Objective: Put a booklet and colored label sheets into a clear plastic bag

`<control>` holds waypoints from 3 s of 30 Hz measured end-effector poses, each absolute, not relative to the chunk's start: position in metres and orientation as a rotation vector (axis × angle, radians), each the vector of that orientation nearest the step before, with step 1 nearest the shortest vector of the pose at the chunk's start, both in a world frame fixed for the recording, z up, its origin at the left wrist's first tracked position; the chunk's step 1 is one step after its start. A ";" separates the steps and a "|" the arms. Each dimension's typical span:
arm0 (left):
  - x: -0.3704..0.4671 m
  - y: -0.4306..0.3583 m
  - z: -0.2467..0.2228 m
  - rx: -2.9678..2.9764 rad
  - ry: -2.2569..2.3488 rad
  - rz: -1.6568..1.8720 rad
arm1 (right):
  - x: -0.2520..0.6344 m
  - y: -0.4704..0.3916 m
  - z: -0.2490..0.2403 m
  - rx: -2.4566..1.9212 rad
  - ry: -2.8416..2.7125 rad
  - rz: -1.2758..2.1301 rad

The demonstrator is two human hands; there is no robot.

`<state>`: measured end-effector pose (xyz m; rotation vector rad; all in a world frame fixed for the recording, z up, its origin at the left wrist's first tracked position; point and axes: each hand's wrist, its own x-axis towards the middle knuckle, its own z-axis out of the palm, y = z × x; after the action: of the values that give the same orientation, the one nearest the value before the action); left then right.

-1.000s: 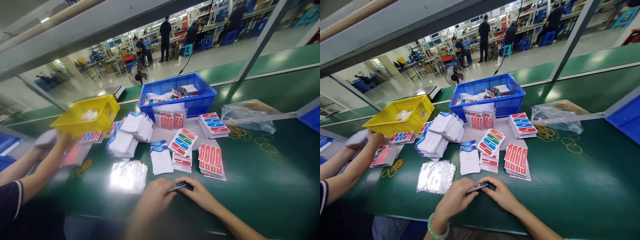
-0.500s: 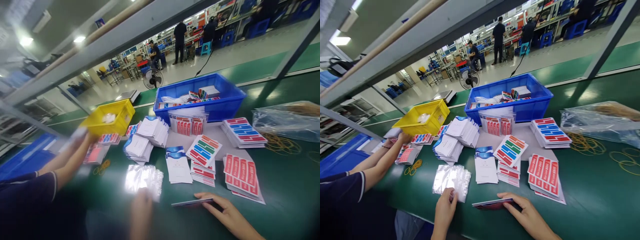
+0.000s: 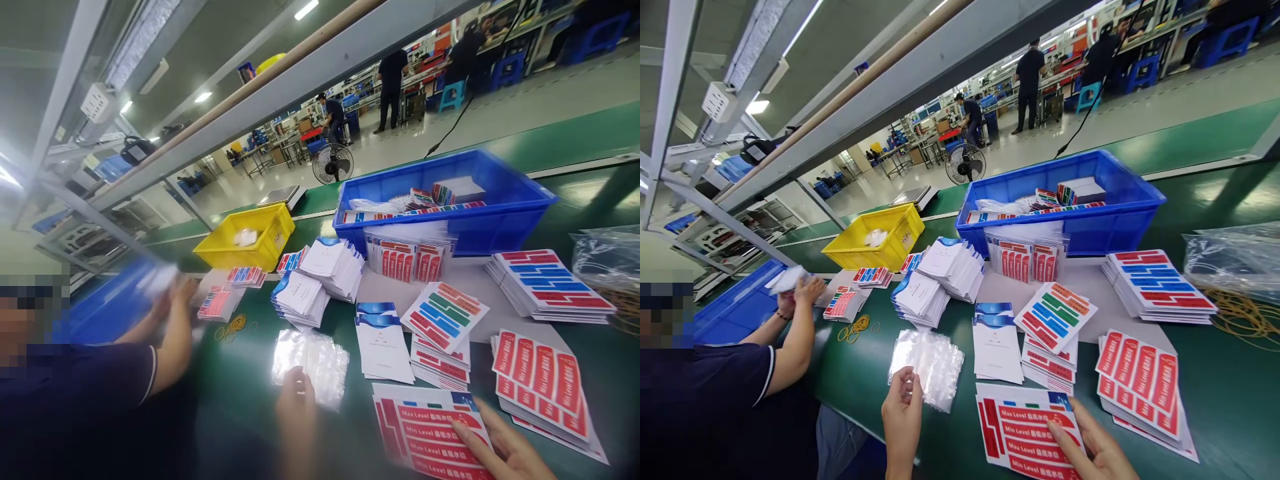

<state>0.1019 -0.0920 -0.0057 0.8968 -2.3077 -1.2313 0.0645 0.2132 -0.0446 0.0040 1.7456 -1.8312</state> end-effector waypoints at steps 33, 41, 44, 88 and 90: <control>0.112 0.029 0.008 -0.485 -2.865 -1.579 | 0.092 0.196 -0.002 -0.498 2.361 -1.623; 0.117 0.023 -0.002 -0.605 -2.843 -1.161 | 0.096 0.192 0.000 -0.557 2.430 -1.556; 0.121 0.026 -0.009 -0.582 -2.822 -0.954 | 0.097 0.190 -0.002 -0.560 2.436 -1.554; 0.110 0.032 0.006 -0.314 -2.656 -0.825 | 0.111 0.253 0.024 -0.295 2.778 -1.709; 0.109 0.041 -0.002 -0.311 -2.636 -0.858 | 0.117 0.255 0.019 -0.264 2.708 -1.656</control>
<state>0.1093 0.0406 -0.0017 -0.3106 -2.6358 -0.8577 0.1174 0.2546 0.0189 -0.2635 2.7077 -1.6558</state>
